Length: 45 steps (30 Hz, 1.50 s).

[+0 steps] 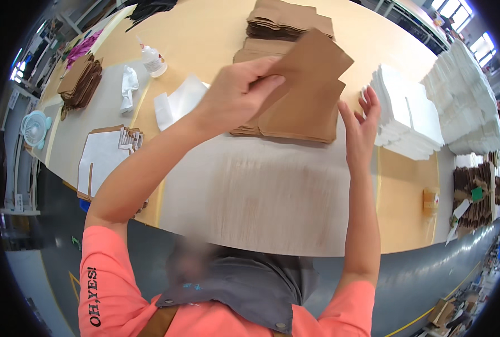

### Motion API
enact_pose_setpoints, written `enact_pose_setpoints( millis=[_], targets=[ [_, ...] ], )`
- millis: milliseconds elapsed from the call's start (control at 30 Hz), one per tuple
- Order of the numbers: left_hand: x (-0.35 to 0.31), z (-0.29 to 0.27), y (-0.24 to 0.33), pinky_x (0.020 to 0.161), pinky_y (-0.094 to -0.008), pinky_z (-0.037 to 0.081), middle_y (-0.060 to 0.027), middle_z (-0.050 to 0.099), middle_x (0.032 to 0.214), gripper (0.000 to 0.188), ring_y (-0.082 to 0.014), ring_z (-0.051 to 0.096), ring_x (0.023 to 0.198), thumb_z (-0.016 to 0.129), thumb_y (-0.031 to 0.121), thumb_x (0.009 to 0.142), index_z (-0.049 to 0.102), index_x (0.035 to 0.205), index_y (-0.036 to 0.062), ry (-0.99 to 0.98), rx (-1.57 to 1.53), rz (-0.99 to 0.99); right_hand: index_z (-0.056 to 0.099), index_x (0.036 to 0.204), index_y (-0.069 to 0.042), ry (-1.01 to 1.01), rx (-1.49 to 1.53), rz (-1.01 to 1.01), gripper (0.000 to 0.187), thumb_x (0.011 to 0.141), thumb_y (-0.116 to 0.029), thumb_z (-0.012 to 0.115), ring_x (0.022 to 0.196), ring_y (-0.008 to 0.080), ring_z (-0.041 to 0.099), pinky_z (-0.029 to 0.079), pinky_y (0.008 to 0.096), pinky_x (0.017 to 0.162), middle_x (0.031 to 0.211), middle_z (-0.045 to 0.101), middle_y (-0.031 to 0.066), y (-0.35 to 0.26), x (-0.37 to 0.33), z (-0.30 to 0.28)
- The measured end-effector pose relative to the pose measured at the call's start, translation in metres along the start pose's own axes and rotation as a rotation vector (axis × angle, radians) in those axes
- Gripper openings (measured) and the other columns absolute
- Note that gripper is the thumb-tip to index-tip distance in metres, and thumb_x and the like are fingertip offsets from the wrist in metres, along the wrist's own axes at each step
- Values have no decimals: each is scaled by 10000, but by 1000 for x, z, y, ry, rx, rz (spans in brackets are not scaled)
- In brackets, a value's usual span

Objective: The recorder is applying glue to brown paper templates and attaching white paper linings as part of a manual assembly process.

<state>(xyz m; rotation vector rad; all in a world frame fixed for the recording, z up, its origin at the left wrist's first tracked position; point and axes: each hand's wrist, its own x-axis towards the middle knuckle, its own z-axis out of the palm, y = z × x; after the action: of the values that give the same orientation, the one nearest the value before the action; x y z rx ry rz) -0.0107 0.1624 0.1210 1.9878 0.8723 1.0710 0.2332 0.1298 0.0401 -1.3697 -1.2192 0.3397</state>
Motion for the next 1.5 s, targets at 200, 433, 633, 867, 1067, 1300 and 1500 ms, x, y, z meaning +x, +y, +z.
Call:
enact_pose_setpoints(
  millis=[200,433,633,867,1067,1300,1500],
  targets=[
    [-59,-30,37,868,-276,524,-50,699,1095,269,-122,655,970,581,103,993,621,1239,0,-31,-607,-272,578,1302,-15,-433,666,585,437,942,-236,690,1137,157,592,464,322,969,1243,638,86,0,-15,-43],
    [-171,8,-29,865,-290,539,-101,679,1107,800,-122,658,958,603,-25,944,158,1593,119,112,-657,-640,686,1121,11,-482,243,714,263,926,-166,688,828,95,665,521,249,734,955,723,37,-24,-117,-84],
    [-193,22,-40,726,-225,523,-29,687,998,426,-61,636,821,695,69,916,618,1334,92,-132,-109,-700,655,1128,3,-421,-301,514,293,901,-169,724,704,67,576,474,226,650,797,656,20,-29,-148,-90],
    [-187,21,-28,700,-275,529,-70,634,880,305,-146,637,731,766,157,840,726,1119,39,-105,207,-527,554,1334,-68,-398,-368,453,549,850,-187,783,648,101,514,468,259,629,809,598,10,-24,-154,-96],
    [-183,38,-14,941,-372,486,-123,555,1265,491,-283,575,1122,754,203,835,627,1303,122,-132,543,-172,515,1378,-46,-29,-957,-44,699,806,-302,825,989,258,553,473,372,875,1138,578,129,24,-90,-190],
    [-127,130,-42,1203,-564,179,-78,362,1566,591,-286,269,1481,530,469,979,416,1502,216,-415,512,271,566,1329,-23,49,-939,555,766,800,-535,778,1213,252,545,416,407,1020,1287,596,129,160,-15,-452],
    [-129,129,-50,1212,-585,112,-55,272,1621,643,-269,227,1501,398,607,985,372,1530,265,-527,607,234,600,1320,-82,21,-147,683,588,868,-422,755,1099,152,600,470,307,889,1172,653,52,145,-9,-428]
  ],
)
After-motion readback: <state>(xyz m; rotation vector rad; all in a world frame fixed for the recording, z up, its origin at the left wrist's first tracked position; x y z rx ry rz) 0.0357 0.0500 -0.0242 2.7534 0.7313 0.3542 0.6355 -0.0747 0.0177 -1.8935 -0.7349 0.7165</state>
